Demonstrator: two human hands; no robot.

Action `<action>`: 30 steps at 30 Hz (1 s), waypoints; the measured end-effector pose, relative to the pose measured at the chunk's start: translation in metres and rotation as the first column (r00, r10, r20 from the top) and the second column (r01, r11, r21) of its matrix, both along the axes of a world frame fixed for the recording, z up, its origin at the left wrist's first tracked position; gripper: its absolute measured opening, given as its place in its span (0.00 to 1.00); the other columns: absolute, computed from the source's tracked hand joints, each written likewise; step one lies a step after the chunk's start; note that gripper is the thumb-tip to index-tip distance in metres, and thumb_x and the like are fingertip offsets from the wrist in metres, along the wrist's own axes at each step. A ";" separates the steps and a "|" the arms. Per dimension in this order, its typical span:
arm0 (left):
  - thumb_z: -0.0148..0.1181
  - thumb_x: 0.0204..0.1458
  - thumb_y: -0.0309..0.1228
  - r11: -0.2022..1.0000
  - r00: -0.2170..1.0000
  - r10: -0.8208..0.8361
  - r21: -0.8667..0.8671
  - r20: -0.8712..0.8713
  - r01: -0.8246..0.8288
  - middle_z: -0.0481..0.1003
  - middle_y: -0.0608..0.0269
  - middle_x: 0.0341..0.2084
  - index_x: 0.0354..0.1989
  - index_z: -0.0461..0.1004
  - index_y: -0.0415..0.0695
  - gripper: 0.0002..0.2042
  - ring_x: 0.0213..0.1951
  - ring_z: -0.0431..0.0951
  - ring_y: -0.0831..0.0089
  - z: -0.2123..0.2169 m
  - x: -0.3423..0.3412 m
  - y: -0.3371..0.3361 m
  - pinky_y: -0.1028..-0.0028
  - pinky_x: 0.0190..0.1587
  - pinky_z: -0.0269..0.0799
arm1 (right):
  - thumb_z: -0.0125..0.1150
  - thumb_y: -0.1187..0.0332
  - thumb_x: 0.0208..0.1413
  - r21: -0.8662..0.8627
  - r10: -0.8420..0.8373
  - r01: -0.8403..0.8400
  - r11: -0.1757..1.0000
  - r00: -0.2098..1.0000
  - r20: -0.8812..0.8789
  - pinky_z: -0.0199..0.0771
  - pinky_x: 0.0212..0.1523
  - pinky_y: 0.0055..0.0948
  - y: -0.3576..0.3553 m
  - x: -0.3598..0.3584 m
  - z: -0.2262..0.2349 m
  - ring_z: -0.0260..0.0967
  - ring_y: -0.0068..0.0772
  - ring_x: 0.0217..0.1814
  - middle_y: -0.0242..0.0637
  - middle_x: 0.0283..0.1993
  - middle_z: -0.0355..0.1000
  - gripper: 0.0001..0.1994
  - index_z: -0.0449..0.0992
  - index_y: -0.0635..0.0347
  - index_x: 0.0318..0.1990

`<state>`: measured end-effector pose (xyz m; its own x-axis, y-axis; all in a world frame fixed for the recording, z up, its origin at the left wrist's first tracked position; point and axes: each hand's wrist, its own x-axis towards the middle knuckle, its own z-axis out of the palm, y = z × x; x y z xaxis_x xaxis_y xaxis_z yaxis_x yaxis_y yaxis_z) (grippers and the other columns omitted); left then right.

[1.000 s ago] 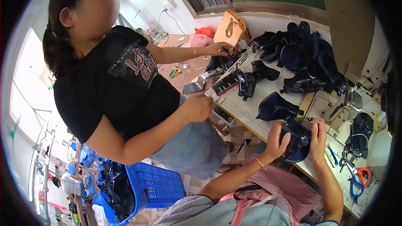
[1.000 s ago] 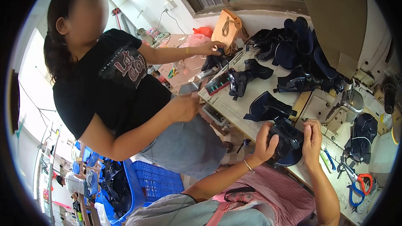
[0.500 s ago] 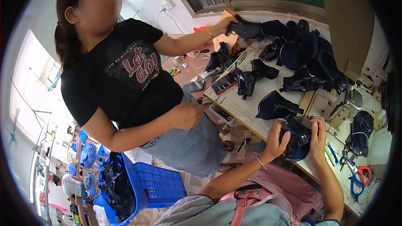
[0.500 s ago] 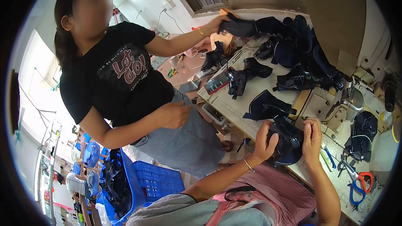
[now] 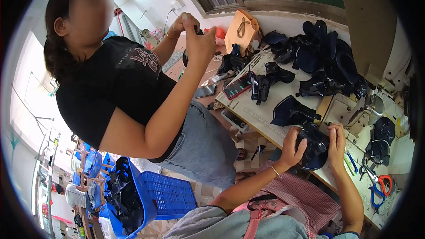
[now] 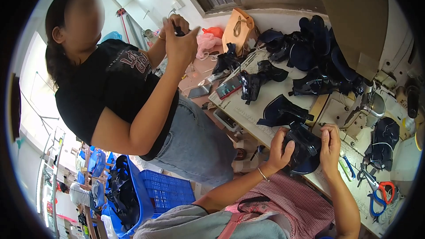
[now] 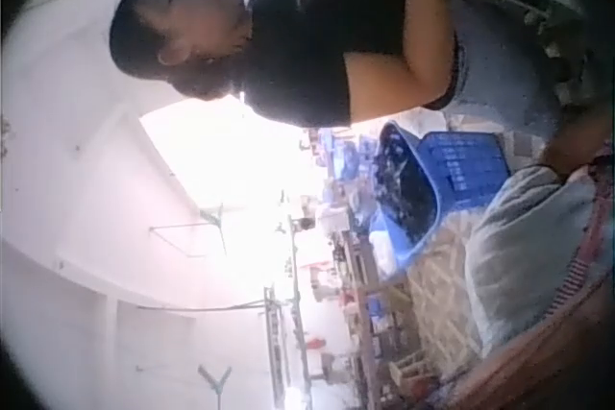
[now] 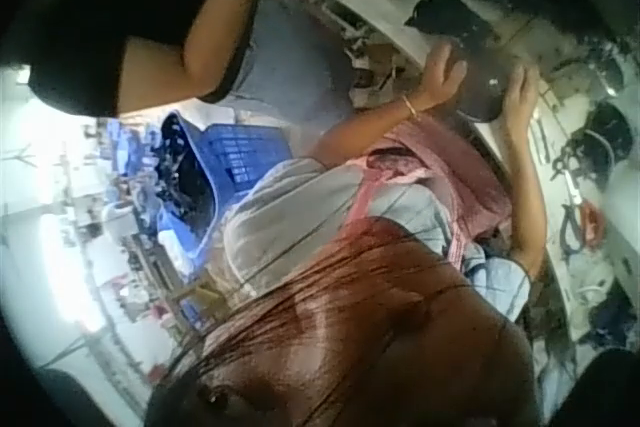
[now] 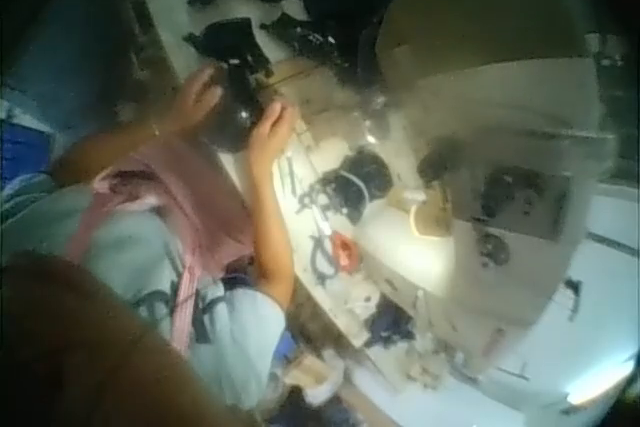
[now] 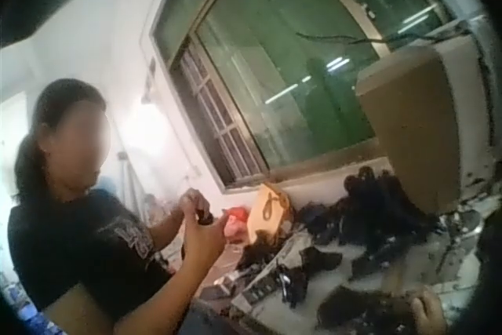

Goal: Sewing a zipper onto a shoe component using an industrial sewing machine.

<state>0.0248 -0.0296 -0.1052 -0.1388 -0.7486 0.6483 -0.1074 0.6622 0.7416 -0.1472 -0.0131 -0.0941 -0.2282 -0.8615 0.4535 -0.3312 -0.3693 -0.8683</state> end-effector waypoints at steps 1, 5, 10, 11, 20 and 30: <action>0.49 0.53 0.31 1.000 1.000 0.009 0.005 0.001 -0.009 0.65 0.49 0.34 0.42 0.63 0.33 0.13 0.36 0.67 0.57 0.000 0.000 0.000 0.68 0.42 0.63 | 0.43 0.70 0.62 0.004 0.003 -0.003 1.000 1.000 0.005 0.59 0.40 0.23 0.000 0.000 -0.001 0.58 0.29 0.36 0.37 0.34 0.62 0.09 0.65 0.66 0.33; 0.49 0.53 0.31 1.000 1.000 0.006 0.005 -0.004 -0.006 0.65 0.49 0.35 0.43 0.63 0.32 0.14 0.36 0.67 0.57 0.000 0.002 0.003 0.68 0.42 0.64 | 0.43 0.70 0.62 0.003 0.002 -0.002 1.000 1.000 -0.004 0.59 0.41 0.23 0.001 0.001 -0.002 0.58 0.30 0.36 0.37 0.34 0.62 0.08 0.65 0.66 0.33; 0.49 0.54 0.30 0.992 0.995 -0.066 0.105 -0.071 0.073 0.67 0.51 0.38 0.44 0.64 0.35 0.13 0.40 0.68 0.60 -0.011 -0.005 0.005 0.70 0.46 0.63 | 0.45 0.72 0.60 -0.012 -0.048 0.048 0.999 0.999 -0.025 0.61 0.43 0.25 0.007 -0.008 -0.010 0.61 0.33 0.38 0.39 0.34 0.63 0.07 0.67 0.66 0.34; 0.49 0.54 0.29 0.986 0.994 -0.069 0.146 -0.079 0.080 0.67 0.54 0.39 0.45 0.64 0.36 0.13 0.41 0.67 0.66 -0.011 -0.003 0.003 0.71 0.49 0.62 | 0.46 0.72 0.59 -0.076 -0.057 0.052 0.996 0.996 -0.062 0.61 0.43 0.25 0.005 -0.005 -0.003 0.62 0.34 0.38 0.40 0.33 0.64 0.06 0.68 0.66 0.34; 0.56 0.54 0.31 0.730 0.798 -0.587 0.335 -0.139 0.596 0.63 0.63 0.45 0.37 0.65 0.38 0.10 0.43 0.64 0.81 0.072 0.044 -0.031 0.81 0.46 0.60 | 0.49 0.63 0.61 -0.035 0.200 -0.197 0.980 0.966 0.162 0.62 0.41 0.21 0.012 -0.003 0.046 0.60 0.19 0.40 0.30 0.42 0.66 0.13 0.69 0.61 0.47; 0.57 0.53 0.35 0.478 0.605 -0.778 0.468 -0.168 0.744 0.60 0.61 0.50 0.36 0.65 0.40 0.12 0.48 0.63 0.76 0.090 0.053 -0.026 0.77 0.50 0.60 | 0.63 0.60 0.50 -0.083 0.419 -0.431 0.898 0.899 -0.128 0.62 0.45 0.29 0.035 0.017 0.067 0.62 0.29 0.44 0.32 0.37 0.69 0.15 0.71 0.62 0.38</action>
<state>0.0777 -0.0554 -0.0154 -0.8246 -0.5143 0.2355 0.2168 0.0971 0.9714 -0.1302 0.0214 -0.0268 0.2030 -0.8108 0.5490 -0.2083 -0.5836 -0.7849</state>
